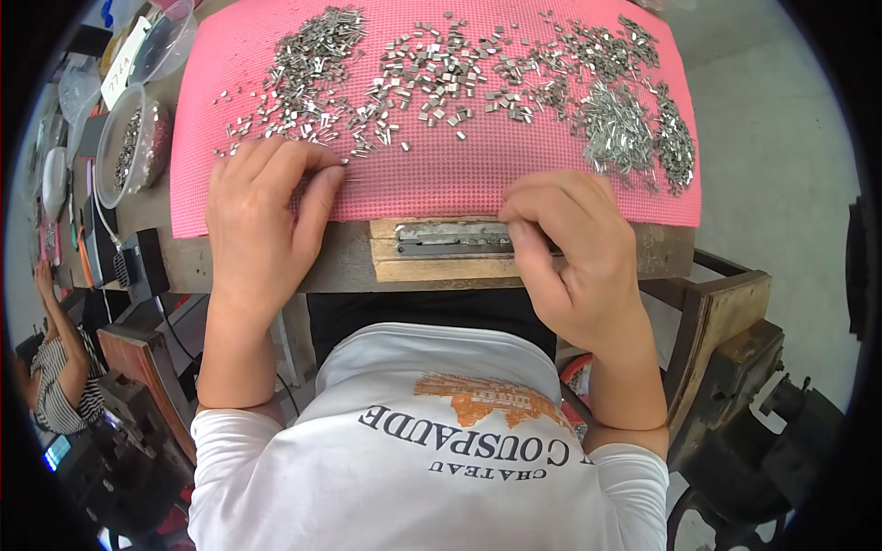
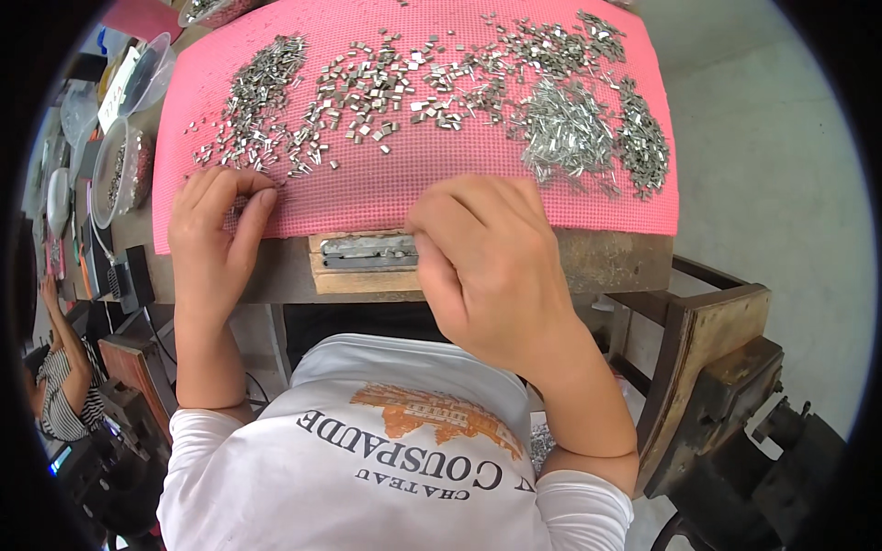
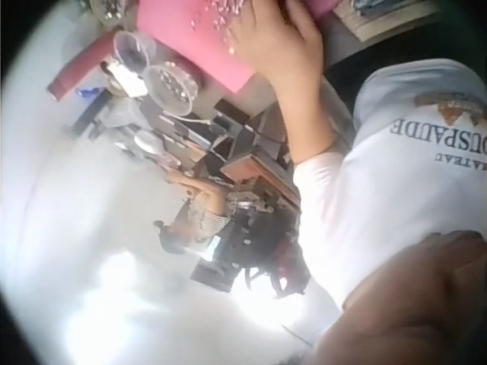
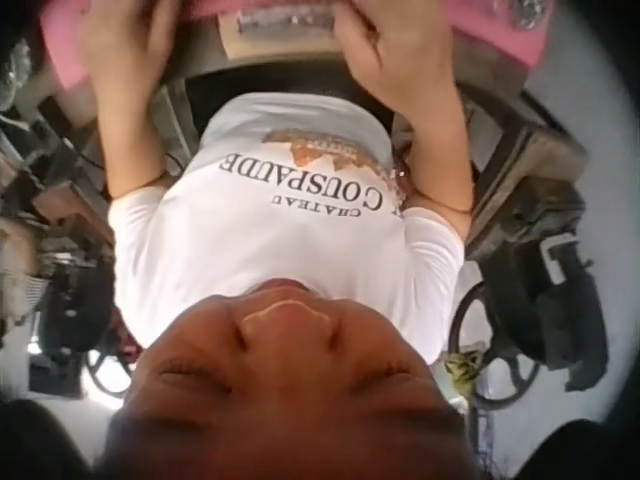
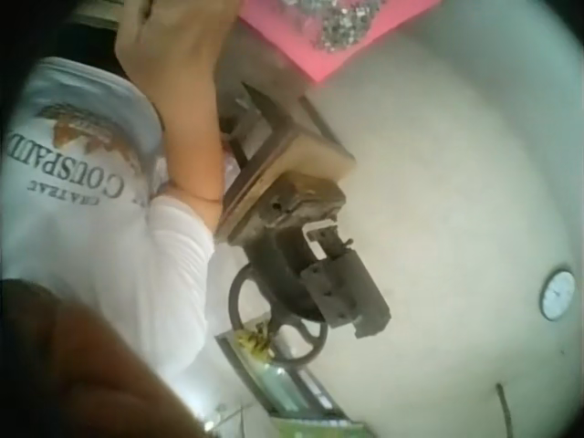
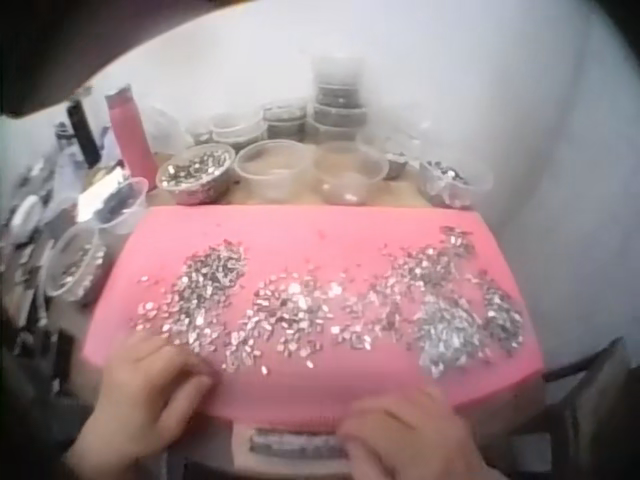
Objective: The person places small metal components into a metal fixture by hand, inserts the fixture into a manual press, operates the machine wheel, and unloads and reloads the fixture with metal pieces.
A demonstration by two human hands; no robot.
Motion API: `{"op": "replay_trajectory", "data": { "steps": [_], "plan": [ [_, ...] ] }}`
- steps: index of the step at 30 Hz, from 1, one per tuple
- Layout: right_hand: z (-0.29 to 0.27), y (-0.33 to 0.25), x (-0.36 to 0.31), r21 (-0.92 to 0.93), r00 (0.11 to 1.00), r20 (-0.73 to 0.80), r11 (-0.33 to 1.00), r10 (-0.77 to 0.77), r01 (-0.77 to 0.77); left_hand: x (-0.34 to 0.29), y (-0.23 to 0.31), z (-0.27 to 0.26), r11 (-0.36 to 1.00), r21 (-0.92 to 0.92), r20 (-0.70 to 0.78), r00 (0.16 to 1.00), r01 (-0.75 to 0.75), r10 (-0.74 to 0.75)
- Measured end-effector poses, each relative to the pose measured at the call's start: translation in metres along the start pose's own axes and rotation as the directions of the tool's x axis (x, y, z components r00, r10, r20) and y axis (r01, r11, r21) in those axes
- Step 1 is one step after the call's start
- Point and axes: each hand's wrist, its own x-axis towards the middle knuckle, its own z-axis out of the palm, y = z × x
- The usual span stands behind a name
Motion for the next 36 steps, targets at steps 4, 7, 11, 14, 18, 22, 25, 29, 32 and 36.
{"op": "replay_trajectory", "data": {
  "steps": [4, 7, 11, 14, 18, 22, 25, 29, 32, 36],
  "plan": [
    [0.003, 0.001, -0.019, 0.041, 0.996, -0.081, 0.999, 0.024, -0.02, 0.001, 0.026, 0.004, 0.953, -0.289, 0.013, 0.995, -0.093, 0.101],
    [0.005, 0.003, -0.022, 0.048, 0.994, -0.109, 0.999, 0.012, -0.007, -0.002, 0.05, 0.017, 0.896, -0.424, 0.001, 0.989, -0.134, 0.148],
    [0.007, 0.006, -0.023, 0.007, 0.994, -0.108, 1.0, -0.029, 0.03, -0.006, 0.066, 0.031, 0.888, -0.442, 0.01, 0.989, -0.131, 0.151],
    [0.009, 0.006, -0.024, -0.004, 0.993, -0.106, 0.999, -0.046, 0.046, -0.008, 0.07, 0.037, 0.909, -0.383, -0.03, 0.985, -0.166, 0.167],
    [0.012, 0.005, -0.023, -0.037, 0.99, -0.118, 0.997, -0.075, 0.071, -0.009, 0.071, 0.038, 0.93, -0.295, -0.065, 0.976, -0.219, 0.21],
    [0.013, 0.002, -0.022, -0.067, 0.989, -0.119, 0.994, -0.089, 0.082, -0.011, 0.071, 0.041, 0.941, -0.211, -0.101, 0.964, -0.264, 0.247],
    [0.014, 0.002, -0.022, -0.09, 0.989, -0.113, 0.992, -0.099, 0.089, -0.013, 0.071, 0.043, 0.946, -0.18, -0.114, 0.961, -0.271, 0.253],
    [0.016, 0.001, -0.023, -0.113, 0.986, -0.125, 0.989, -0.108, 0.094, -0.011, 0.072, 0.04, 0.944, -0.187, -0.109, 0.961, -0.27, 0.253],
    [0.015, 0.001, -0.024, -0.128, 0.984, -0.129, 0.986, -0.123, 0.106, -0.01, 0.071, 0.038, 0.938, -0.257, -0.09, 0.972, -0.232, 0.216],
    [0.012, 0.0, -0.026, -0.144, 0.982, -0.122, 0.982, -0.143, 0.125, -0.01, 0.073, 0.037, 0.935, -0.309, -0.075, 0.985, -0.171, 0.155]
  ]
}}
